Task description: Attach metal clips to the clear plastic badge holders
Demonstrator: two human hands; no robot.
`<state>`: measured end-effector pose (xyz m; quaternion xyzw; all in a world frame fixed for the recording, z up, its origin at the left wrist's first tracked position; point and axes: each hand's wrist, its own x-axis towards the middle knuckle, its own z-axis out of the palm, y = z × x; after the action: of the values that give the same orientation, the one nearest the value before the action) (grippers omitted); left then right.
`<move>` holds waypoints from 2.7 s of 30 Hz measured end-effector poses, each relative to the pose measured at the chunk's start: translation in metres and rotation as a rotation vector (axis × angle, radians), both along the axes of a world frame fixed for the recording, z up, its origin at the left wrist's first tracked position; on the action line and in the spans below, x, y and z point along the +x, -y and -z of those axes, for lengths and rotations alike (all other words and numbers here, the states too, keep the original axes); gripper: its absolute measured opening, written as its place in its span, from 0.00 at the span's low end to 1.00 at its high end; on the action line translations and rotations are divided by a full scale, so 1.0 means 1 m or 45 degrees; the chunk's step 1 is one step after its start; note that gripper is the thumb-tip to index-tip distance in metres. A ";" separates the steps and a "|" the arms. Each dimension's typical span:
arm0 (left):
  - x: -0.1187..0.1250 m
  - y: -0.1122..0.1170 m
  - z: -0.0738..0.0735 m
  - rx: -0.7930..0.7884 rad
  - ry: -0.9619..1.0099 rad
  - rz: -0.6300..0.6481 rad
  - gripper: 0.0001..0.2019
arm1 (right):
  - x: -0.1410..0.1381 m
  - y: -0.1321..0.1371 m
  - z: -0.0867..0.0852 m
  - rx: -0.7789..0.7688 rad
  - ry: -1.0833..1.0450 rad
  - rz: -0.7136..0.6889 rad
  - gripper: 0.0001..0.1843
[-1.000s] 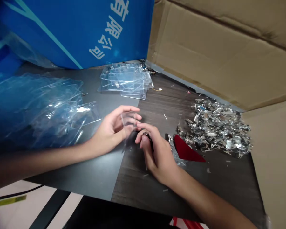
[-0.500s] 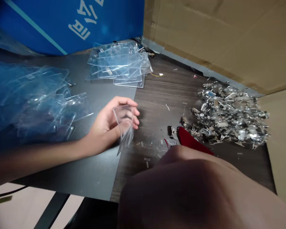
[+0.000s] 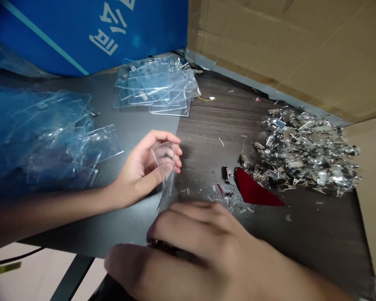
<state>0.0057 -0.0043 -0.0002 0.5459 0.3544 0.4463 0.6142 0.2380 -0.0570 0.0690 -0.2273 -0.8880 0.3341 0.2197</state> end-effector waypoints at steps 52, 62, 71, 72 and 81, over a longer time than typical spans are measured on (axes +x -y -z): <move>-0.003 -0.002 -0.002 -0.039 0.252 -0.020 0.24 | -0.027 -0.014 0.060 -0.736 -0.571 0.604 0.14; -0.002 -0.003 -0.003 -0.091 0.253 0.045 0.22 | -0.025 -0.021 0.055 -0.607 -0.511 0.636 0.11; -0.003 -0.002 -0.002 -0.098 0.257 0.021 0.19 | -0.031 -0.020 0.057 -0.704 -0.622 0.663 0.07; -0.004 -0.002 -0.001 -0.100 0.271 0.036 0.18 | -0.031 -0.019 0.056 -0.703 -0.617 0.677 0.06; -0.015 0.013 -0.013 -0.131 0.185 0.188 0.13 | -0.037 -0.012 0.051 -0.637 -0.651 0.650 0.04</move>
<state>-0.0091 -0.0176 0.0124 0.5044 0.2902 0.4196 0.6966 0.2015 -0.0448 0.0178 -0.3957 -0.6121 0.5194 0.4461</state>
